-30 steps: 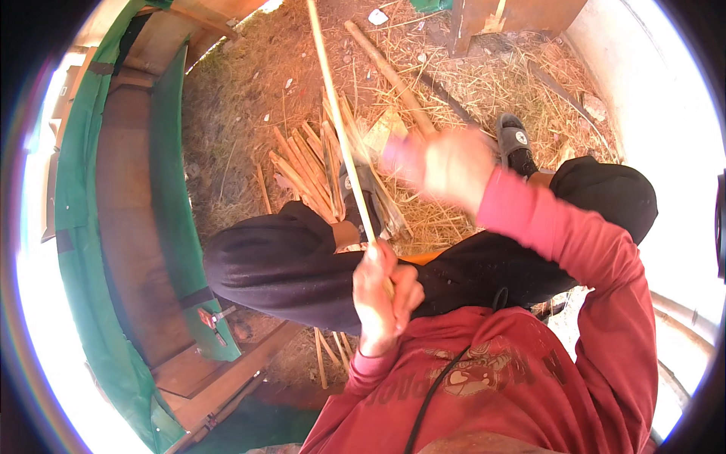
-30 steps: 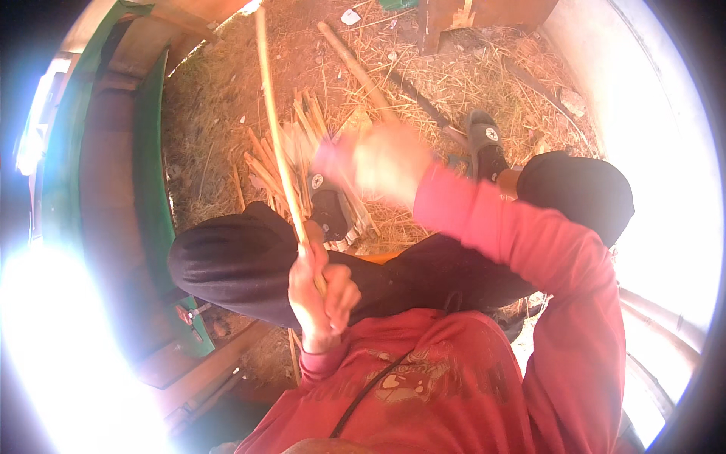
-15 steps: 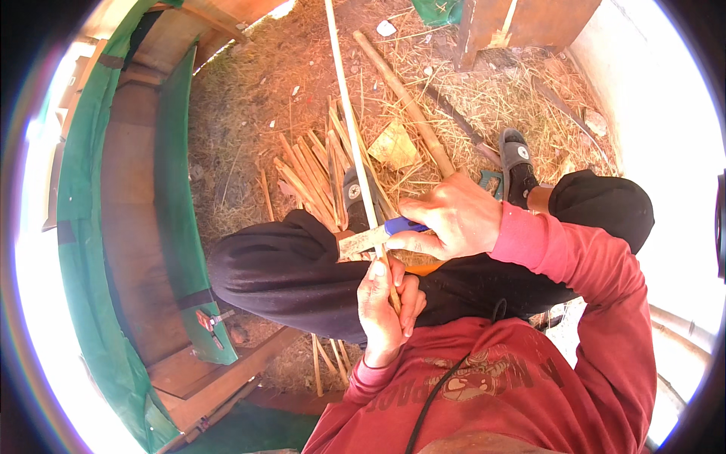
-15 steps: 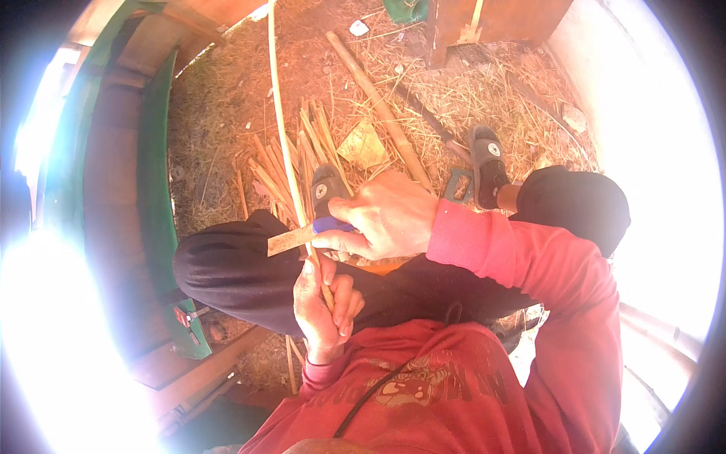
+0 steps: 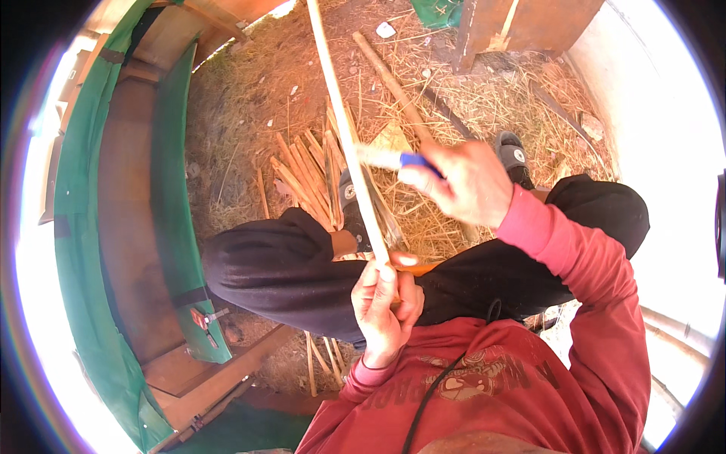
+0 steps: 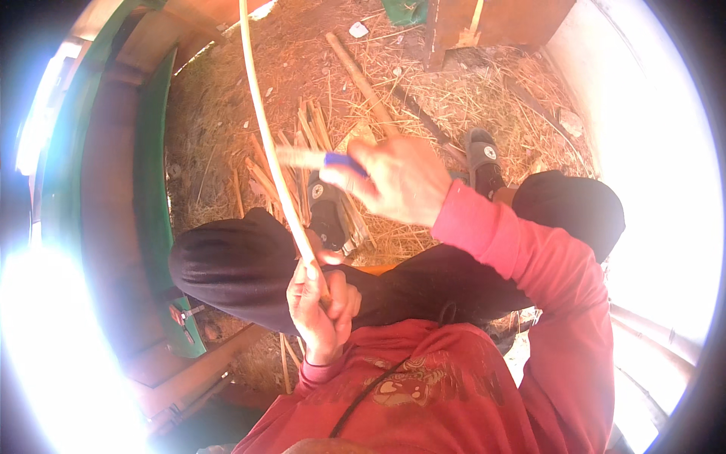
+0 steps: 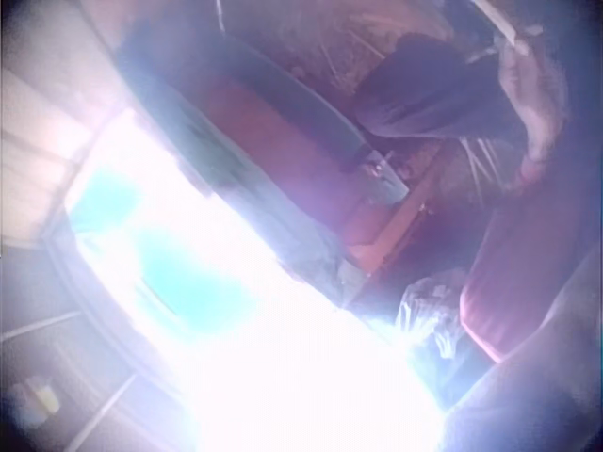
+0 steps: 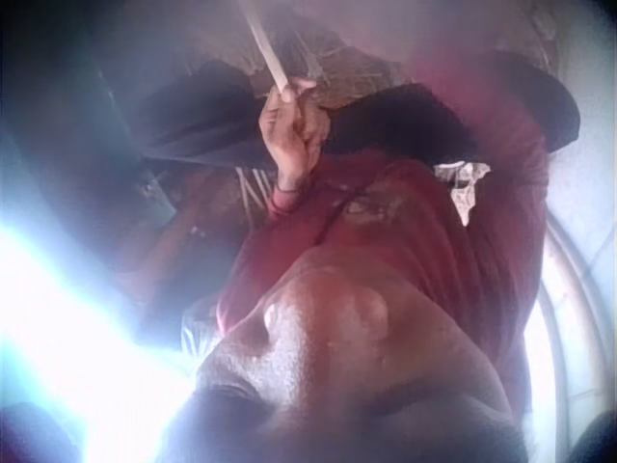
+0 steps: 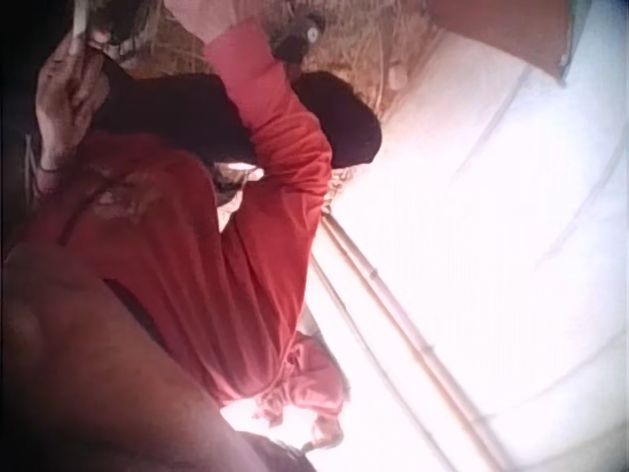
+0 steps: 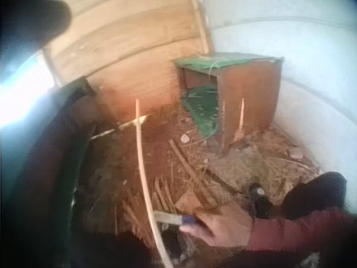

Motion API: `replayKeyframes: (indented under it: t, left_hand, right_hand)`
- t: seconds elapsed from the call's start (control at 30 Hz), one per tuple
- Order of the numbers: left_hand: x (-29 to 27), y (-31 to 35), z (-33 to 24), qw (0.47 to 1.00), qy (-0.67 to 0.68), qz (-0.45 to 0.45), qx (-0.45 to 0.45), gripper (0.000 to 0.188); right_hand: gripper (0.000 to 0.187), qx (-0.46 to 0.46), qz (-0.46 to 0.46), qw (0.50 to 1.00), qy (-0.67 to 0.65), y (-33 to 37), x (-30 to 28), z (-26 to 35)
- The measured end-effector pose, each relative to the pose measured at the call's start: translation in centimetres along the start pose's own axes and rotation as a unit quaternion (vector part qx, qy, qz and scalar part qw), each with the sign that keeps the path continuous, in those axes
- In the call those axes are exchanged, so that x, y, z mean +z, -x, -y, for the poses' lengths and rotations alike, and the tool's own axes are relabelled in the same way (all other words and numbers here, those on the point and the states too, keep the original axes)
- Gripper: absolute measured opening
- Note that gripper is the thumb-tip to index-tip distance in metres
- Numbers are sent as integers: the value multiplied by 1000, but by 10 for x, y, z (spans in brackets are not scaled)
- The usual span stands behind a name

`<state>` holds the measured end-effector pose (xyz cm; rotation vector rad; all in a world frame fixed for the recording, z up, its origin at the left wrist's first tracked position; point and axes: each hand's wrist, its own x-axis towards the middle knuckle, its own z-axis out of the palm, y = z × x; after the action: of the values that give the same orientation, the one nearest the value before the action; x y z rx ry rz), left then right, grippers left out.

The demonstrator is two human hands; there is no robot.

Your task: The person sits on the ground and uses a small axe to sharpen a thin wooden stick. They hold the stick vertically in their left hand and repeatedly strike it with the axe in their right hand to create a pointed tip. The person rotates the stick occasionally to ensure even sharpening.

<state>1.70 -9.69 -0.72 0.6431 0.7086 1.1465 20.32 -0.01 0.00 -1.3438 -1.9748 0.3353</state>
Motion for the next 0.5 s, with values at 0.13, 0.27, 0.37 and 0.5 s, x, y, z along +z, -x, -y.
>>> replayKeyframes:
  t: [0.13, 0.27, 0.37, 0.5]
  left_hand:
    - [-4, -3, -6, 997, 48, -51, -26, 52]
    - [-2, -5, -8, 996, -17, -83, -40, 40]
    - [-6, -7, -4, 995, -8, -93, -20, 33]
    - [-7, -7, 3, 985, -109, -117, 60, 33]
  right_hand:
    - [37, 53, 56, 997, 9, 10, 13, -1]
    - [39, 70, 72, 994, -54, 17, 14, 10]
    - [38, -26, 128, 988, -78, 27, 18, 19]
    - [39, -66, 140, 988, -22, 29, 21, 21]
